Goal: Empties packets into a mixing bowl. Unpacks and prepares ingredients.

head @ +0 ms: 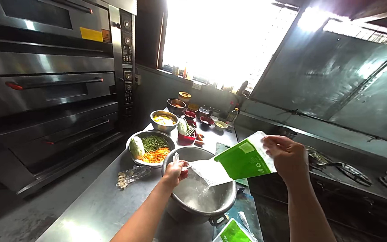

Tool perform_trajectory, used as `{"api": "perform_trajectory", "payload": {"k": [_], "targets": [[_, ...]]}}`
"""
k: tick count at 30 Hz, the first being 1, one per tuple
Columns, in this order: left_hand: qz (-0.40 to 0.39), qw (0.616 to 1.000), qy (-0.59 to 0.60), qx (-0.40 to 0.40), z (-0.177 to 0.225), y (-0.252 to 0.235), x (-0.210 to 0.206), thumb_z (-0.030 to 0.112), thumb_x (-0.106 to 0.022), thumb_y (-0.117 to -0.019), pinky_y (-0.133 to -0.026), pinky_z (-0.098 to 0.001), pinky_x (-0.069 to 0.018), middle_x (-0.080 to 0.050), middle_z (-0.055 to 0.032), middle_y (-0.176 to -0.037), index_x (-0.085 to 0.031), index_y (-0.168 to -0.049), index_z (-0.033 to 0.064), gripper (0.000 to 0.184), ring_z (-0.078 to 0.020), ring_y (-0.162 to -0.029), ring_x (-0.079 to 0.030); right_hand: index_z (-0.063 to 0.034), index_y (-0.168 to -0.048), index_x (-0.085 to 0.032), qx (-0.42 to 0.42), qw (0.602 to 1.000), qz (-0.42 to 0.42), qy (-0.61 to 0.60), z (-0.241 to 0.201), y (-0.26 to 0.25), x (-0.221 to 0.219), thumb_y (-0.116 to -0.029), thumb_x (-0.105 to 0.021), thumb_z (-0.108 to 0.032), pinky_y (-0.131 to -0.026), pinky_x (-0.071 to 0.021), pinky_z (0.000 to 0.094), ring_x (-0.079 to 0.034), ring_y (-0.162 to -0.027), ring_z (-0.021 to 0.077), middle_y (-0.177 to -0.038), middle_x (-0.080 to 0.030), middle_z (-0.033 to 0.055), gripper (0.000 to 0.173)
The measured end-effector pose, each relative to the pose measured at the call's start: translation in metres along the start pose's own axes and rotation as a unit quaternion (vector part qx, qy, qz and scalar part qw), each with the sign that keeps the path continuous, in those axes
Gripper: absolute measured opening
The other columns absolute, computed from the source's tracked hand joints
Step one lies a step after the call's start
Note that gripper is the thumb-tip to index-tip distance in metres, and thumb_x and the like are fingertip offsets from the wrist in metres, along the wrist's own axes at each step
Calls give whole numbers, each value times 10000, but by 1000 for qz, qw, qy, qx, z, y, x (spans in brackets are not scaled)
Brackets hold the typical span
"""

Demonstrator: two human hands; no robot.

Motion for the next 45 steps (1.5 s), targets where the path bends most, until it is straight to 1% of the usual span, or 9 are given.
{"api": "perform_trajectory", "payload": {"k": [4, 14, 17, 22, 31, 35, 39, 42, 45], "targets": [[-4, 1000, -5, 0, -3, -1, -1, 180, -497, -1092, -580, -291, -549, -667, -86, -876, -640, -1151, 46, 205, -150, -631, -625, -143, -1043, -792, 60, 993, -72, 75, 2, 2, -18, -1030, -634, -219, -779, -601, 495, -729, -842, 179, -950, -765, 38, 176], [9, 1000, -17, 3, -6, -5, 2, 222, -491, -1093, -598, -306, -537, -676, -82, -929, -657, -1160, 73, 233, -157, -659, -618, -159, -1008, -799, 17, 987, -147, 71, 25, -11, -8, -1006, -649, -191, -780, -596, 482, -724, -811, 152, -887, -768, 12, 154], [30, 999, -31, -3, 1, 0, -3, 242, -500, -1094, -590, -313, -536, -672, -94, -944, -638, -1202, 71, 245, -165, -649, -613, -122, -1044, -764, -12, 996, -81, 39, 29, -9, 1, -1020, -623, -187, -763, -590, 510, -713, -798, 193, -894, -749, 52, 157], [15, 999, -37, 4, -3, -7, -3, 246, -510, -1088, -584, -301, -535, -691, -86, -937, -663, -1144, 72, 239, -155, -637, -617, -135, -1047, -769, -26, 997, -59, 42, 40, 5, 3, -1020, -630, -197, -789, -584, 528, -718, -831, 191, -922, -757, 46, 154], [-3, 998, -66, -20, -4, -8, -9, 258, -484, -1099, -606, -303, -555, -705, -82, -945, -653, -1185, 76, 262, -149, -657, -641, -140, -1062, -770, -77, 995, -55, 31, 77, 51, 5, -1013, -642, -193, -789, -586, 550, -724, -839, 210, -934, -760, 56, 147], [-38, 994, -89, -55, 8, 5, -37, 245, -436, -1116, -631, -306, -579, -717, -80, -991, -628, -1225, 69, 282, -152, -687, -671, -95, -1087, -742, -165, 983, -10, -75, 115, 115, 23, -1016, -644, -197, -705, -626, 453, -717, -743, 199, -888, -750, 67, 159], [-151, 972, -126, -125, 12, 40, -102, 209, -461, -1106, -658, -325, -600, -731, -106, -1005, -608, -1246, 20, 277, -163, -711, -693, 32, -1129, -651, -303, 907, 100, -275, 146, 233, 28, -1002, -598, -83, -699, -647, 384, -726, -744, 208, -903, -736, 123, 179], [-272, 931, -198, -140, -12, 81, -166, 212, -476, -1105, -680, -328, -617, -728, -112, -1046, -620, -1263, 2, 300, -161, -742, -709, 17, -1144, -585, -421, 803, 156, -393, 150, 335, 4, -1039, -507, -37, -718, -650, 396, -737, -765, 215, -906, -735, 109, 141], [-379, 856, -313, -159, -62, 118, -227, 237, -497, -1101, -736, -376, -636, -735, -129, -1070, -649, -1263, 6, 320, -181, -783, -731, -23, -1094, -564, -495, 713, 174, -464, 148, 420, -30, -1051, -455, -27, -751, -646, 410, -745, -776, 223, -875, -745, 93, 117]]}}
Point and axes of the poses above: each hand's wrist, its own y-axis away from the middle knuckle, its own x-axis out of the back of the hand, z = x × y, the point moved 2 cm from there along -y, towards the middle knuckle
